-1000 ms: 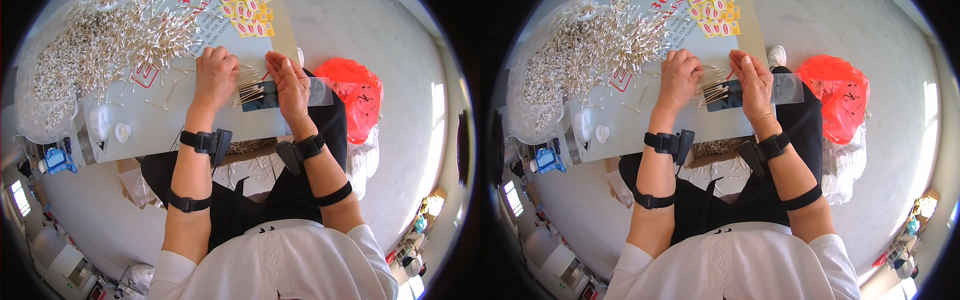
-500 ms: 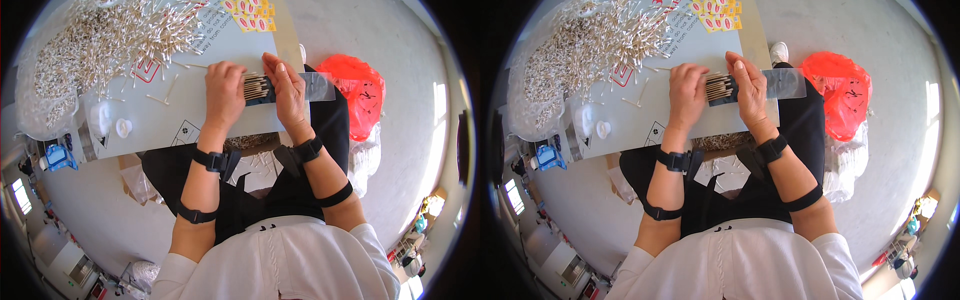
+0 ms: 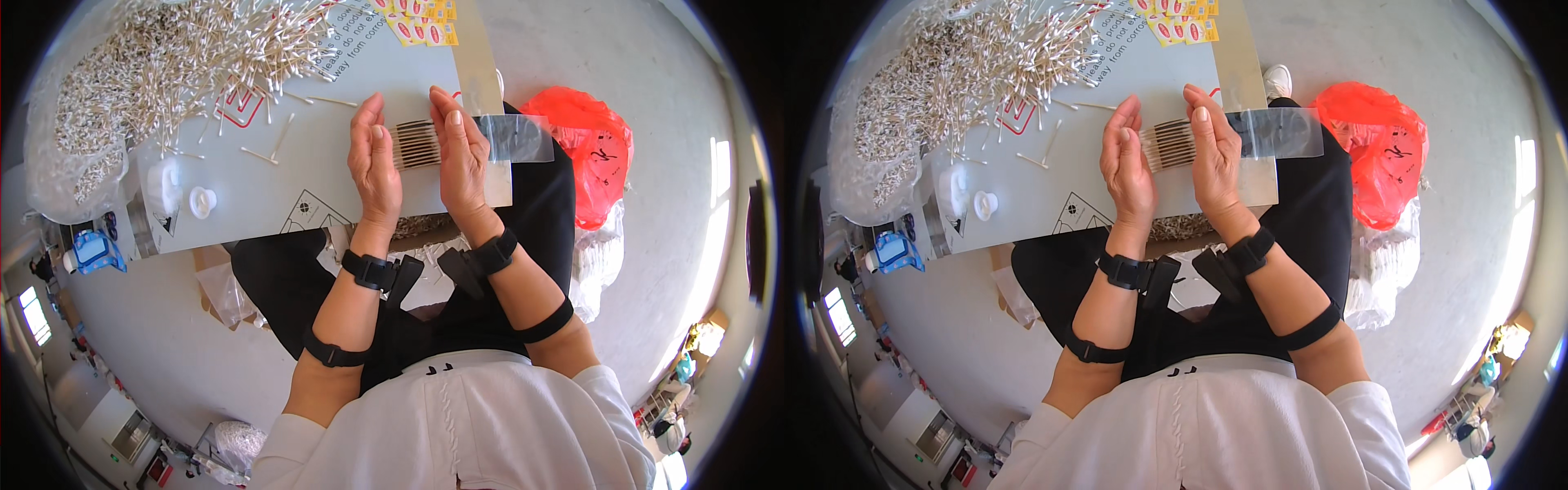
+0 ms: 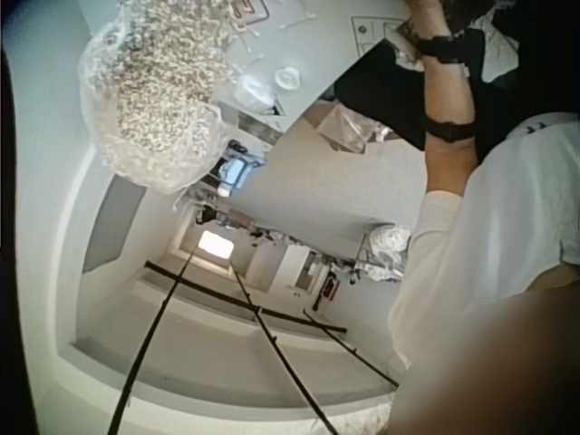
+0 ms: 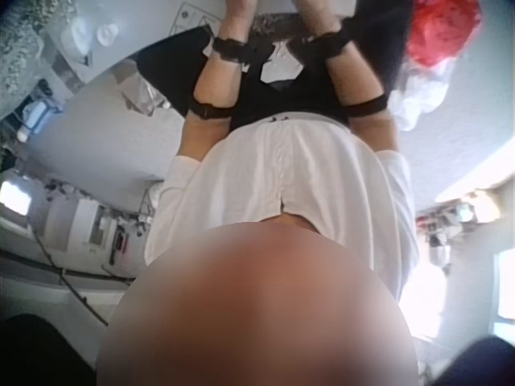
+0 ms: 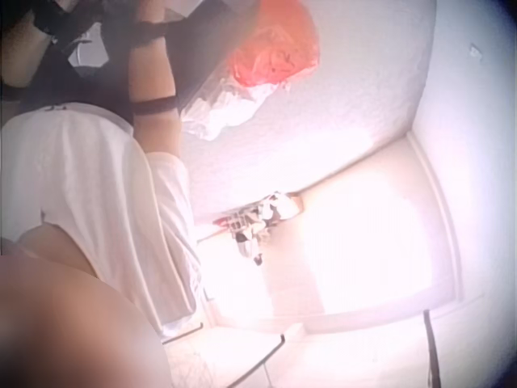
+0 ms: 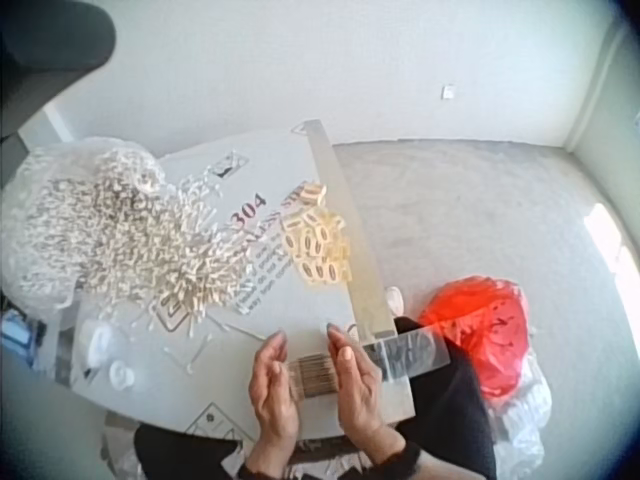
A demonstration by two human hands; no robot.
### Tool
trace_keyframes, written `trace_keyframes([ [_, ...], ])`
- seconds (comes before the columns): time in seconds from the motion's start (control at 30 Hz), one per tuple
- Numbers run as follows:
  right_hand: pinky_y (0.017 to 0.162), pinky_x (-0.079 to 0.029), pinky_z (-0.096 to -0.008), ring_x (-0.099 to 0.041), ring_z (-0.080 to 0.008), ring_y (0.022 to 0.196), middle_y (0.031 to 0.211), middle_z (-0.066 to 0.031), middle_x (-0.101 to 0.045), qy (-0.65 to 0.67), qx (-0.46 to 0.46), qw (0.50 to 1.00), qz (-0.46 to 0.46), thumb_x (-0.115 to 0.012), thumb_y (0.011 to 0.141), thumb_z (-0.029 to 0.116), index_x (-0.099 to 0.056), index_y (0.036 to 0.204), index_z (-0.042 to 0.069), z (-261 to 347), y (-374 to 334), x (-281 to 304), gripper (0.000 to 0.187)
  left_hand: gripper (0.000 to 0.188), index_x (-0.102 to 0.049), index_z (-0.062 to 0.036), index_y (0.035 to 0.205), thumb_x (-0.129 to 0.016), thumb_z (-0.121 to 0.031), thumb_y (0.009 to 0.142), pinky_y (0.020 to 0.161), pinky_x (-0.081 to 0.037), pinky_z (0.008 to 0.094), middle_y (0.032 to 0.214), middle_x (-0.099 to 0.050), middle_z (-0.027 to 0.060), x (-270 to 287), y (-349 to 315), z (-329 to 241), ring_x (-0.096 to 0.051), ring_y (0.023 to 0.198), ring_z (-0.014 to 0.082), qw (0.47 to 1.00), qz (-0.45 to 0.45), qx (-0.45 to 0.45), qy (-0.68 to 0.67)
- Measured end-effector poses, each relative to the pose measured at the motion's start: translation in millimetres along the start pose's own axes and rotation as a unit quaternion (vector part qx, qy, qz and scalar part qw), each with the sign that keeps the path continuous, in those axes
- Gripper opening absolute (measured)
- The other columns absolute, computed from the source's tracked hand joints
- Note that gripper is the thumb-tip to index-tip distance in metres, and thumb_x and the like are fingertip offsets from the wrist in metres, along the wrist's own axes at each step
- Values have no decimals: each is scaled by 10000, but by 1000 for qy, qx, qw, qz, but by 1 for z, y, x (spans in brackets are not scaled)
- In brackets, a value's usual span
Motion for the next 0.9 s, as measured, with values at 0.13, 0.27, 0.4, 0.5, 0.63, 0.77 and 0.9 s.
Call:
trace_keyframes([
  [0.13,1174,-294,-377,-441,-246,1333,1394,-177,-498,33,-14,999,-10,-413,1056,275,-491,1329,-86,-1,-2,5,459,357,-506,34,1303,-459,-187,1027,1089,-366,353,1355,-519,143,0,-1,0,-485,1251,207,999,-1,11,-44],
  [0.27,1087,-402,-329,-561,-195,1181,1275,-131,-591,62,-26,997,-37,-483,1035,223,-556,1271,-60,9,-3,12,376,251,-585,-12,1176,-560,-78,935,929,-462,372,1192,-606,121,34,27,-18,-583,1069,239,966,-18,-119,228],
  [0.4,674,-475,-235,-560,-88,720,859,-6,-648,-118,-19,993,-10,-639,907,16,-644,982,7,25,-6,33,76,356,-586,-18,1133,-686,-63,794,892,-458,412,1147,-604,146,30,42,-40,-577,1040,314,907,156,-88,381],
  [0.5,612,-474,-273,-582,-152,667,786,-43,-611,-361,82,927,61,-664,841,11,-653,904,40,35,-7,27,70,538,-515,-37,1310,-710,-160,825,1071,-358,429,1376,-506,137,-4,11,-49,-463,1298,290,795,201,-239,521],
  [0.63,589,-474,-305,-592,-200,641,772,-72,-578,-473,104,870,90,-703,805,49,-644,847,40,33,-8,18,73,848,-346,-35,1469,-731,-365,789,1173,-160,523,1564,-277,155,-16,-28,-37,-226,1465,301,753,269,-146,582],
  [0.77,577,-487,-391,-616,-293,684,769,-81,-575,-545,171,817,86,-692,775,107,-580,740,62,30,-8,11,126,898,-312,-25,1488,-718,-415,789,1181,-134,531,1575,-260,159,-11,-37,-22,-211,1476,286,755,265,-141,582],
  [0.9,569,-469,-361,-587,-270,625,762,-93,-583,-582,197,782,105,-693,779,62,-579,782,26,32,-4,8,120,885,-315,-27,1488,-710,-413,796,1180,-130,535,1573,-266,157,-13,-34,-19,-206,1478,284,744,273,-138,594],
])
Point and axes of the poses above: each hand's wrist, its own y-axis towards the middle knuckle, its own x-axis out of the back of the hand, z = x × y, the point moved 4 cm from there along y, towards the middle knuckle
